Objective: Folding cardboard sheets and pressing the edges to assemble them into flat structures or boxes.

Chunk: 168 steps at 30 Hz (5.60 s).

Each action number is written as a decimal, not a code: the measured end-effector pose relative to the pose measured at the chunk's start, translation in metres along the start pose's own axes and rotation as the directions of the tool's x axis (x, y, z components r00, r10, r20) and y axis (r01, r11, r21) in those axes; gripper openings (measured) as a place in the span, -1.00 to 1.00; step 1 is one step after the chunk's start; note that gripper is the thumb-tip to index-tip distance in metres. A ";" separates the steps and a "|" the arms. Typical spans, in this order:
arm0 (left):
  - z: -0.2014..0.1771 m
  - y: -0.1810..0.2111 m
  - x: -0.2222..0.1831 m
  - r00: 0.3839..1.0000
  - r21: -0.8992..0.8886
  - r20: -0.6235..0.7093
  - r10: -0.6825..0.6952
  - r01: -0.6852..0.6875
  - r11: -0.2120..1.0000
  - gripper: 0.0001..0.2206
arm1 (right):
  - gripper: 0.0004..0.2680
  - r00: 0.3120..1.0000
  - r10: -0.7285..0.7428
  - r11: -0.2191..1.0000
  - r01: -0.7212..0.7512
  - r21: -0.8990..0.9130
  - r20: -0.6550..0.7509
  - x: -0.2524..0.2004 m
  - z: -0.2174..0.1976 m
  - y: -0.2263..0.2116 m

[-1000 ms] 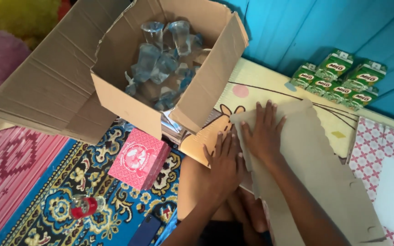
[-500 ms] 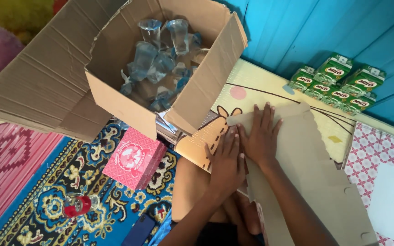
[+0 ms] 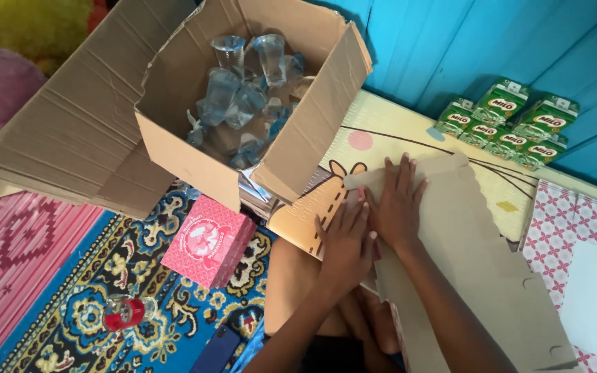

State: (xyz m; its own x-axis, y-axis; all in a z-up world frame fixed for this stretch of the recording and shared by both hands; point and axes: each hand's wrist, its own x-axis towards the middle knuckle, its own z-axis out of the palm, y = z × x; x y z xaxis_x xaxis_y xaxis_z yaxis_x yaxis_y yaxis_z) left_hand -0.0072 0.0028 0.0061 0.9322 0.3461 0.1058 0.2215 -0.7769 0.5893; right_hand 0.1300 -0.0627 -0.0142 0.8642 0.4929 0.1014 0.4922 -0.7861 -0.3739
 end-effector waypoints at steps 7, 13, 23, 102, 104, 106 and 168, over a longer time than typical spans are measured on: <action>0.000 0.003 0.011 0.999 -0.010 -0.001 0.037 -0.037 0.999 -0.50 | -0.43 1.000 -0.018 0.990 0.017 -0.137 -0.004 0.002 0.010 0.009; -0.003 -0.012 -0.002 0.999 -0.060 0.010 -0.046 0.046 0.997 -0.46 | -0.41 0.999 0.035 0.998 -0.036 0.053 0.021 0.003 -0.001 -0.001; -0.015 0.005 0.001 1.000 -0.069 -0.027 -0.014 0.012 0.998 -0.52 | -0.41 0.996 -0.083 0.997 0.083 -0.007 0.030 -0.014 -0.007 0.022; -0.017 0.016 0.004 0.992 -0.038 0.066 -0.104 0.106 0.994 -0.55 | -0.41 0.995 -0.093 0.996 0.093 0.006 0.045 -0.044 -0.004 0.046; -0.018 0.017 0.005 0.994 -0.034 0.060 -0.096 0.098 0.995 -0.57 | -0.40 0.993 -0.098 0.994 0.095 0.044 0.061 -0.051 -0.009 0.043; -0.022 0.017 0.001 0.985 0.018 0.081 -0.150 0.149 0.989 -0.51 | -0.46 0.987 -0.099 0.987 0.113 -0.112 0.123 -0.066 -0.019 0.032; 0.003 0.007 -0.003 0.988 -0.066 0.108 -0.112 0.120 0.991 -0.52 | -0.42 0.985 -0.064 0.986 0.087 -0.143 0.158 -0.093 -0.036 0.026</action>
State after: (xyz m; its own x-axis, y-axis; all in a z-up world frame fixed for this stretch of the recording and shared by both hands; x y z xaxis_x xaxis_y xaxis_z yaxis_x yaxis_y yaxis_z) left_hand -0.0071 -0.0053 0.0078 0.9269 0.3721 -0.0480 0.3122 -0.6938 0.6490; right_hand 0.0661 -0.1421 -0.0006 0.8036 0.5948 -0.0214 0.5753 -0.7856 -0.2278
